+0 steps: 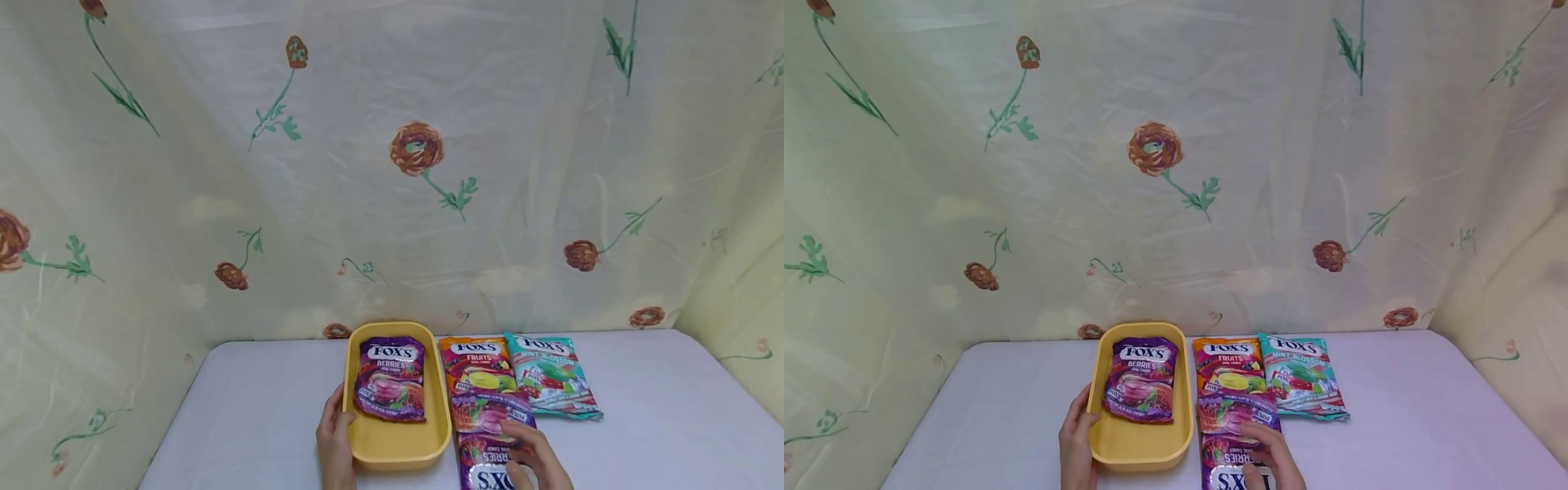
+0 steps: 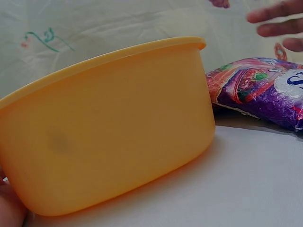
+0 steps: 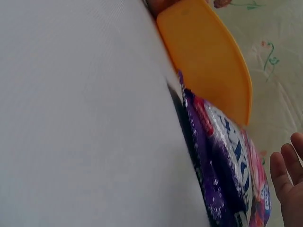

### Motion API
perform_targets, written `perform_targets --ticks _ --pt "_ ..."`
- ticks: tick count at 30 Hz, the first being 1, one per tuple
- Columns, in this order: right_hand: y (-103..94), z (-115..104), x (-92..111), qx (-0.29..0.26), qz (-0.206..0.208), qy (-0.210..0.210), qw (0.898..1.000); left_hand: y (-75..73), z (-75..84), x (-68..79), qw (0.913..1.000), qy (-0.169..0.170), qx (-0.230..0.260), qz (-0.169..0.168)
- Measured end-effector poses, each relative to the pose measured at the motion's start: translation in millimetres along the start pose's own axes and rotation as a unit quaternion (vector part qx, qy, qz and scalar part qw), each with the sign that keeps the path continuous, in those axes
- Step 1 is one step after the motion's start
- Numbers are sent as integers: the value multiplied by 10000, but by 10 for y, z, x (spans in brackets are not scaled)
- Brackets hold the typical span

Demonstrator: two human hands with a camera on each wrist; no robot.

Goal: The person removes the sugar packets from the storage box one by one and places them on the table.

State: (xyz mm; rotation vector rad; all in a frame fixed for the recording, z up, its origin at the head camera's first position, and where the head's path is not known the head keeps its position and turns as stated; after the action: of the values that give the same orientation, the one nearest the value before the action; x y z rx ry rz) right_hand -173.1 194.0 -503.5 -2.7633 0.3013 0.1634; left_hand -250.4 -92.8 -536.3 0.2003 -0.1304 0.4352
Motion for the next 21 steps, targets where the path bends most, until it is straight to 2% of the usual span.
perform_targets --ticks 6,11,21 --pt "231 -220 -43 -1039 -594 478 9917 -13 8 3 10000 55 50 -5" --pt "403 -431 -77 -1449 -754 713 9840 -11 -13 -1 10000 -12 37 -21" --pt "589 -629 -187 -1553 -1231 344 9796 9 -22 -3 10000 -69 37 41"
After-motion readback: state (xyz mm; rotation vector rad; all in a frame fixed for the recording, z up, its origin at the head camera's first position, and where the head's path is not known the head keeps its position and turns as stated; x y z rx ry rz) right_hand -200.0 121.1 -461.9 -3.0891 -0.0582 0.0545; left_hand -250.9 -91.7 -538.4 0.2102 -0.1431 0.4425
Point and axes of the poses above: each hand's wrist, its own x-axis away from the middle knuckle, its own y-axis out of the palm, z = x × y, the point moved 6 cm from there along -x, towards the middle knuckle, and after that the axes turned 3 degrees about z, right-handed, at the moved point
